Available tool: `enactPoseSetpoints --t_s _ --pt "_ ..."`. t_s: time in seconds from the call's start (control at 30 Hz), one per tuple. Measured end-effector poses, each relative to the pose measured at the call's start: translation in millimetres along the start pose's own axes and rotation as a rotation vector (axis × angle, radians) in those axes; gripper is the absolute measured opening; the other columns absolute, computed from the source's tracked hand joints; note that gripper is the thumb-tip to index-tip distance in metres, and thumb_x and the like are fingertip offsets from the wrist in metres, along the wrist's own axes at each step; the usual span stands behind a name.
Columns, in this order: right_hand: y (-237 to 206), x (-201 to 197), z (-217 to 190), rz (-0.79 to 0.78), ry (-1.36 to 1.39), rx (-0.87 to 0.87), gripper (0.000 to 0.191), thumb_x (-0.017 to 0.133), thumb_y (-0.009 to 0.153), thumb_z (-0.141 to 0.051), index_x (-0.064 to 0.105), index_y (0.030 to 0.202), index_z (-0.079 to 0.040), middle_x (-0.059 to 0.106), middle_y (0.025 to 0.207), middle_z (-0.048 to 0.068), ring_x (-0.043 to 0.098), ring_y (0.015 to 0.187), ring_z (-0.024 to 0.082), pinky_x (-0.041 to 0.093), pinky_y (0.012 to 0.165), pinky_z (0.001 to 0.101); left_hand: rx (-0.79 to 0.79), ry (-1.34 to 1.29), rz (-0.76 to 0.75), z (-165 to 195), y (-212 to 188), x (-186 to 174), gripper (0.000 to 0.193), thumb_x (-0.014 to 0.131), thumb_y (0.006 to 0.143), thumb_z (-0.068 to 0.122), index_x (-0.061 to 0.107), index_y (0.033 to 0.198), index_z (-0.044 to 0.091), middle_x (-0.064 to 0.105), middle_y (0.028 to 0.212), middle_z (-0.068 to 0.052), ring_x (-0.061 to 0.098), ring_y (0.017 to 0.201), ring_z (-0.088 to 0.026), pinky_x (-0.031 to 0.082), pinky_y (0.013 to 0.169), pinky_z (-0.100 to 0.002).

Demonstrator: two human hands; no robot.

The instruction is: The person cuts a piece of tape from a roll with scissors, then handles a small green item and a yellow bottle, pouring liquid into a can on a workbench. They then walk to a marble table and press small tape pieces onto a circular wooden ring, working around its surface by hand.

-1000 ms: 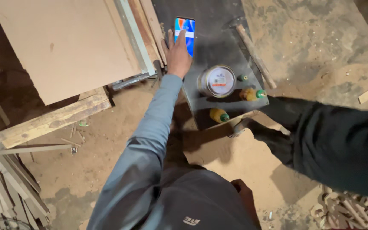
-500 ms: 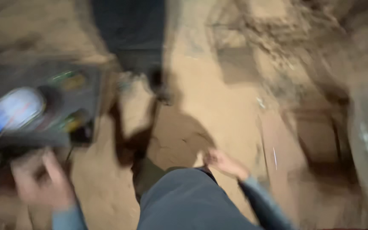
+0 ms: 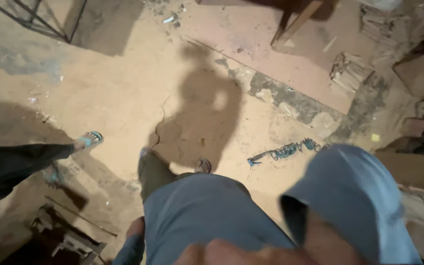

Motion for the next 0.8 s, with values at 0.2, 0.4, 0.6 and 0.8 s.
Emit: enactPoseSetpoints --t_s 0.2,0.4,0.6,0.8 --pt "-28.9 -37.1 124.9 0.133 -0.081 0.419 0.04 0.037 0.111 -0.041 0.055 0.123 -0.007 0.062 0.122 0.004 0.066 0.109 0.019 0.055 0.096 0.0416 0.302 0.209 -0.157 157.4 71.3 12.4 0.043 0.055 0.094 0.036 0.052 0.128 0.01 0.059 0.123 -0.026 0.058 0.11 -0.044 0.047 0.089 -0.056" --pt "14.8 -88.3 277.0 -0.145 -0.454 0.042 0.032 0.051 0.106 -0.037 0.061 0.115 -0.008 0.066 0.106 0.005 0.069 0.097 0.019 0.055 0.078 0.0328 1.208 0.368 0.271 398.7 145.8 -82.3 0.043 0.054 0.094 0.028 0.056 0.131 0.008 0.07 0.125 -0.021 0.064 0.116 -0.037 0.048 0.091 -0.057" --pt "78.5 -92.0 479.0 -0.35 0.251 0.122 0.018 0.071 0.088 -0.018 0.058 0.078 -0.009 0.058 0.068 0.006 0.062 0.061 0.021 0.047 0.048 0.0378 0.986 0.524 -0.033 628.2 262.8 -165.9 0.033 0.061 0.092 0.047 0.07 0.1 0.016 0.075 0.089 -0.015 0.072 0.084 -0.038 0.057 0.073 -0.051" --pt "-35.8 36.9 688.2 -0.057 0.265 0.814 0.018 0.072 0.092 -0.02 0.064 0.083 -0.006 0.065 0.074 0.016 0.067 0.071 0.034 0.053 0.063 0.0434 1.02 0.763 -0.204 731.7 307.1 -226.5 0.038 0.066 0.082 0.053 0.075 0.09 0.017 0.074 0.091 -0.013 0.072 0.088 -0.036 0.058 0.075 -0.049"
Point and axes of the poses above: each hand's wrist, its own y-axis towards the middle knuckle, its own x-axis out of the palm, z = x × y, the point moved 8 cm from there along y, towards the middle knuckle
